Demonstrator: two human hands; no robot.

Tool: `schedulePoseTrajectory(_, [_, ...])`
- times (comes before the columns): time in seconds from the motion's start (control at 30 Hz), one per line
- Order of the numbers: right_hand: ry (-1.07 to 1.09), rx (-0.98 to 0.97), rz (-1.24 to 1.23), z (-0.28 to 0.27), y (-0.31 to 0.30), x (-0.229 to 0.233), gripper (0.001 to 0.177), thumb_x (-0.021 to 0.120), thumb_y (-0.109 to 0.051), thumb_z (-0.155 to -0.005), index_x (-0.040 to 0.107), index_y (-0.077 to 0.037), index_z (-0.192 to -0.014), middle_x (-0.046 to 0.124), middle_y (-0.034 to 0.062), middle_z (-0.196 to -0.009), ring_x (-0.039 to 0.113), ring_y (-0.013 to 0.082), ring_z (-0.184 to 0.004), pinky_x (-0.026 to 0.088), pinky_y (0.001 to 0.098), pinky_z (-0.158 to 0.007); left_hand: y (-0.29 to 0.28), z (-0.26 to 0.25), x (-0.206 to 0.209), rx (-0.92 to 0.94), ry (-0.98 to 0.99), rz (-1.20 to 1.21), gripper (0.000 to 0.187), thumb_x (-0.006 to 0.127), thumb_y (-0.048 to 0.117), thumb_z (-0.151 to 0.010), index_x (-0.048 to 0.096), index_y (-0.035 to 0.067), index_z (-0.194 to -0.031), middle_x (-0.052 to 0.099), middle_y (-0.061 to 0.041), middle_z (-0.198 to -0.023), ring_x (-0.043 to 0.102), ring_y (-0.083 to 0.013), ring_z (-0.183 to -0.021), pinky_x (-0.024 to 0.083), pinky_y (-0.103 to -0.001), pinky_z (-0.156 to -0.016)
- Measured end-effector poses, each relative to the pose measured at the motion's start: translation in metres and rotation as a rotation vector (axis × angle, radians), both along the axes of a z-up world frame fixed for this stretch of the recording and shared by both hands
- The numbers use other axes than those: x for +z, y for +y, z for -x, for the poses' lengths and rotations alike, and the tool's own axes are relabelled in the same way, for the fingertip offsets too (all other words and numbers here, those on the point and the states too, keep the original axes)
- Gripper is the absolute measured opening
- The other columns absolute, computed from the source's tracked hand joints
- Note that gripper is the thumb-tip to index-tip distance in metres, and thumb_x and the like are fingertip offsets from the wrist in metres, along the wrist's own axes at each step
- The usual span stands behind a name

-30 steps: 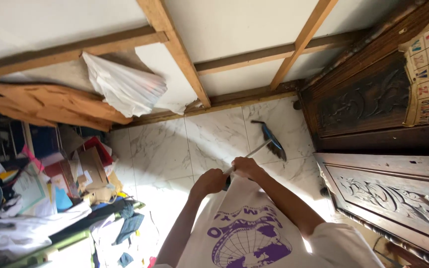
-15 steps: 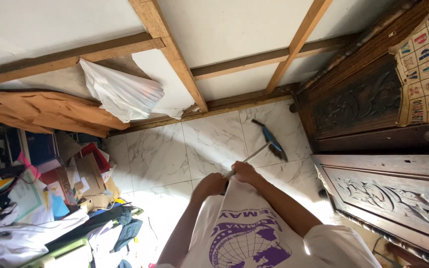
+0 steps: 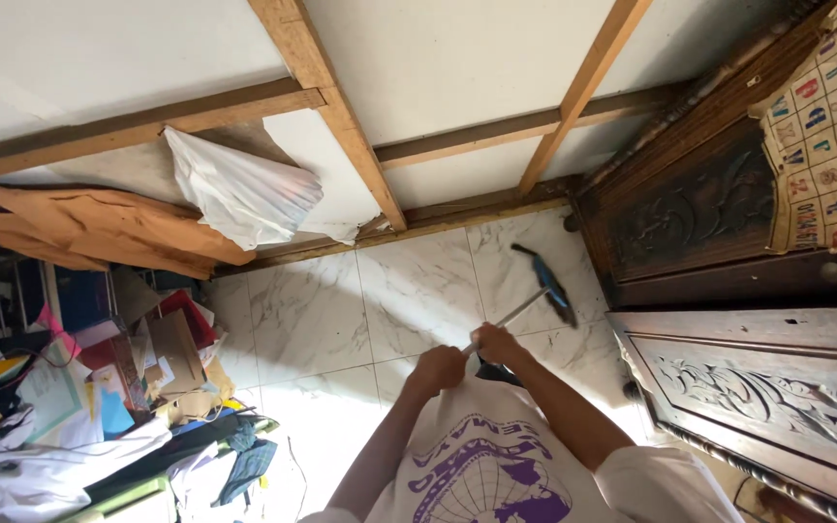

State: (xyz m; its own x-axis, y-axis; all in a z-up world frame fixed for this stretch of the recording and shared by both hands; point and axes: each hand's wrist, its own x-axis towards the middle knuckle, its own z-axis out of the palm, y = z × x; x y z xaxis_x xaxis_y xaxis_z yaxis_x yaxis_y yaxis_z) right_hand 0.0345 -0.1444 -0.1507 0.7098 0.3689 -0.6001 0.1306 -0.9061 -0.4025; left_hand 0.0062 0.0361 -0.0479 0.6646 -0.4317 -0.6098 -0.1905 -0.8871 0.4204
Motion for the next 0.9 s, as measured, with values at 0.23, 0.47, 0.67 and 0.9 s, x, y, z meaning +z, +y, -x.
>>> schedulePoseTrajectory(0.23, [0.138,0.03,-0.21,-0.006,0.056,0.068,0.014,0.062,-0.015,-0.089,0.074,-0.01,-0.093,0.073,0.0162,-0.102,0.072,0.0348,-0.093,0.055,0.0468,-0.085,0.057,-0.002,0.066,-0.125,0.077,-0.066,0.021,0.058,0.014,-0.092,0.072,0.003,-0.103,0.073,-0.02,-0.093,0.073,-0.034,-0.083,0.059,-0.048,-0.071])
schedulePoseTrajectory(0.47, [0.029,0.003,-0.06,-0.019,0.005,0.04,0.016,0.062,-0.012,-0.085,0.077,-0.01,-0.092,0.072,0.0131,-0.102,0.069,0.035,-0.095,0.056,0.0485,-0.082,0.012,-0.014,0.011,0.036,0.07,-0.006,0.032,0.048,0.017,-0.1,0.071,-0.004,-0.099,0.072,-0.024,-0.089,0.072,-0.0381,-0.078,0.056,-0.052,-0.069])
schedulePoseTrajectory(0.67, [0.028,0.064,0.031,-0.001,0.008,0.0,0.016,0.064,-0.014,-0.085,0.076,-0.01,-0.094,0.069,0.0147,-0.106,0.068,0.0314,-0.1,0.057,0.0475,-0.086,0.017,0.005,0.002,0.017,0.093,0.001,0.033,0.047,0.021,-0.103,0.07,-0.003,-0.101,0.073,-0.021,-0.087,0.073,-0.0367,-0.076,0.057,-0.052,-0.068])
schedulePoseTrajectory(0.9, [-0.055,0.016,-0.373,0.03,0.118,-0.017,0.014,0.067,-0.009,-0.079,0.077,-0.006,-0.089,0.067,0.0166,-0.105,0.067,0.0369,-0.093,0.051,0.0508,-0.085,0.137,0.023,0.028,0.126,0.206,-0.054,0.028,0.05,0.018,-0.1,0.073,0.003,-0.103,0.074,-0.018,-0.083,0.074,-0.0307,-0.072,0.061,-0.045,-0.066])
